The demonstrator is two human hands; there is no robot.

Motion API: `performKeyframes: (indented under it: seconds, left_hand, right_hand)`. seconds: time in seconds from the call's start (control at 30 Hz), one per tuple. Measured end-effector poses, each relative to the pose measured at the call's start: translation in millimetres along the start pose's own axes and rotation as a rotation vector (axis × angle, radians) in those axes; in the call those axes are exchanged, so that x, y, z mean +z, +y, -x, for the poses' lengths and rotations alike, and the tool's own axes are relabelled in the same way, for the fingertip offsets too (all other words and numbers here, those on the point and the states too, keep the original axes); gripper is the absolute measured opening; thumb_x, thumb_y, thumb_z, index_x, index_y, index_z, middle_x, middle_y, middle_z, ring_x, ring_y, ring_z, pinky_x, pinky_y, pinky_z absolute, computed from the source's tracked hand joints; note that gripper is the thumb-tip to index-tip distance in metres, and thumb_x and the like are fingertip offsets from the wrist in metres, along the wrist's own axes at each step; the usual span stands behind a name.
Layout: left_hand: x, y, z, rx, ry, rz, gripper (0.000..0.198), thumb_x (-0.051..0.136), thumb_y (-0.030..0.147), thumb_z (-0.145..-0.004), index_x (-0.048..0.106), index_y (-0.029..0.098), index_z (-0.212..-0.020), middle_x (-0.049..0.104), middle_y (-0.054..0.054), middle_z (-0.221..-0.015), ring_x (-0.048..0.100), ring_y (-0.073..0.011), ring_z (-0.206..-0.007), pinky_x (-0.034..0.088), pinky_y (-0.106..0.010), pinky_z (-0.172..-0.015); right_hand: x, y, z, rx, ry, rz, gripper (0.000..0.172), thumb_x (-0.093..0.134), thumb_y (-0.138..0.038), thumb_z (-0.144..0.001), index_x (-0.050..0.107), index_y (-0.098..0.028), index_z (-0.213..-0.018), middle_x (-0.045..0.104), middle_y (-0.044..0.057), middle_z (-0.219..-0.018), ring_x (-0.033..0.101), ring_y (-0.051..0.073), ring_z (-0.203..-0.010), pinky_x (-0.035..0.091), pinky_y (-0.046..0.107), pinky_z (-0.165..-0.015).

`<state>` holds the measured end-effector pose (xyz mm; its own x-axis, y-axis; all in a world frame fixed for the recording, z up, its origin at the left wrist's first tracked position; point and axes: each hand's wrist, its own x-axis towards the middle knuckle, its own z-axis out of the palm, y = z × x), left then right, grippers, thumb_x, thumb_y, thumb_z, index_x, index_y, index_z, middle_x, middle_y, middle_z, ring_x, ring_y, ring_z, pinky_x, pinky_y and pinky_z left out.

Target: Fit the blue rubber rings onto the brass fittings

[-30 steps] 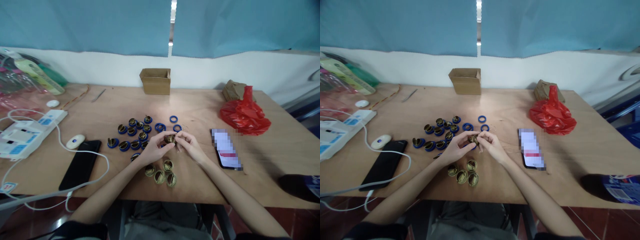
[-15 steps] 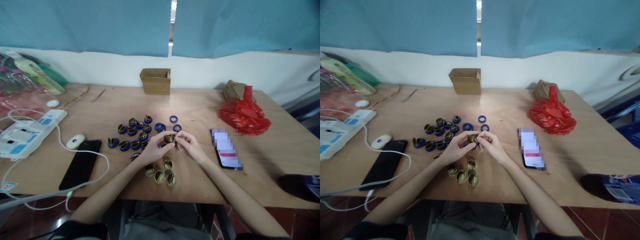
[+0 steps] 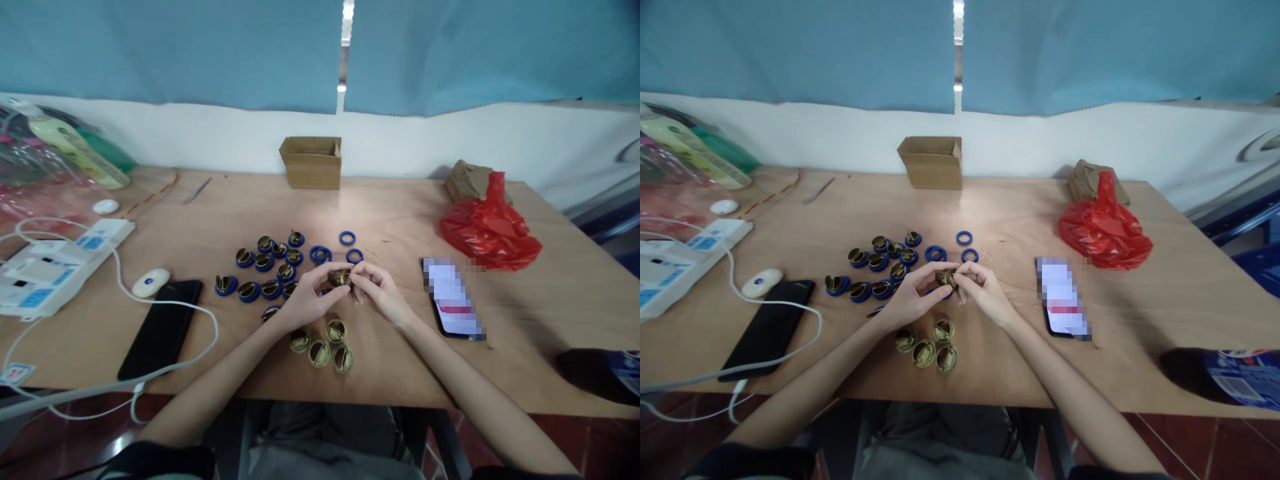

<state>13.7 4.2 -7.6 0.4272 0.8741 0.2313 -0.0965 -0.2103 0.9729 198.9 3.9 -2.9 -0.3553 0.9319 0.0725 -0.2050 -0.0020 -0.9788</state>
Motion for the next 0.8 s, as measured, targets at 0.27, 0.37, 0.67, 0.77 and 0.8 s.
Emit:
performKeyframes:
  seconds: [0.27,0.37,0.67,0.77,0.8]
  left_hand:
    - [0.2,0.9,0.0,-0.020,0.005,-0.003,0.039,0.069,0.021,-0.089,0.064,0.020,-0.128,0.070,-0.012,-0.127,0.068,-0.0220,-0.115,0.055,-0.036,-0.099]
    - [0.0,1.8,0.2,-0.018,0.008,0.004,0.039,0.069,0.021,-0.089,0.064,0.020,-0.127,0.070,-0.011,-0.128,0.068,-0.0224,-0.117,0.054,-0.036,-0.100]
    - [0.0,1.2,0.0,0.000,0.006,-0.009,0.038,0.069,0.021,-0.089,0.064,0.020,-0.128,0.071,-0.012,-0.126,0.069,-0.0217,-0.114,0.056,-0.036,-0.098]
    - [-0.1,2.2,0.1,-0.005,0.006,-0.009,0.038,0.069,0.021,-0.089,0.064,0.020,-0.127,0.071,-0.011,-0.126,0.069,-0.0215,-0.114,0.056,-0.036,-0.099]
    - [-0.1,2.4,0.1,-0.008,0.006,-0.006,0.038,0.069,0.021,-0.089,0.064,0.020,-0.127,0.071,-0.011,-0.126,0.068,-0.0216,-0.114,0.056,-0.036,-0.099]
  right_hand:
    - [0.9,-2.0,0.5,0.012,0.012,0.005,0.026,0.068,-0.043,-0.092,0.058,-0.021,-0.082,0.053,-0.008,-0.052,0.049,0.010,-0.047,0.041,0.025,-0.054]
    - [1.3,-2.4,0.7,0.017,0.010,-0.001,0.027,0.069,-0.043,-0.092,0.058,-0.021,-0.082,0.053,-0.008,-0.052,0.050,0.010,-0.047,0.041,0.026,-0.054]
    - [0.5,-0.2,0.3,0.010,0.003,-0.003,0.026,0.068,-0.042,-0.092,0.057,-0.021,-0.082,0.053,-0.008,-0.052,0.049,0.010,-0.046,0.040,0.025,-0.053]
    - [0.6,-0.3,0.2,0.010,0.005,-0.001,0.027,0.068,-0.044,-0.091,0.057,-0.021,-0.082,0.053,-0.008,-0.052,0.048,0.010,-0.046,0.041,0.026,-0.053]
    - [0.7,-0.5,0.2,0.013,0.006,0.003,0.028,0.069,-0.044,-0.091,0.057,-0.021,-0.082,0.053,-0.008,-0.052,0.049,0.010,-0.046,0.040,0.026,-0.053]
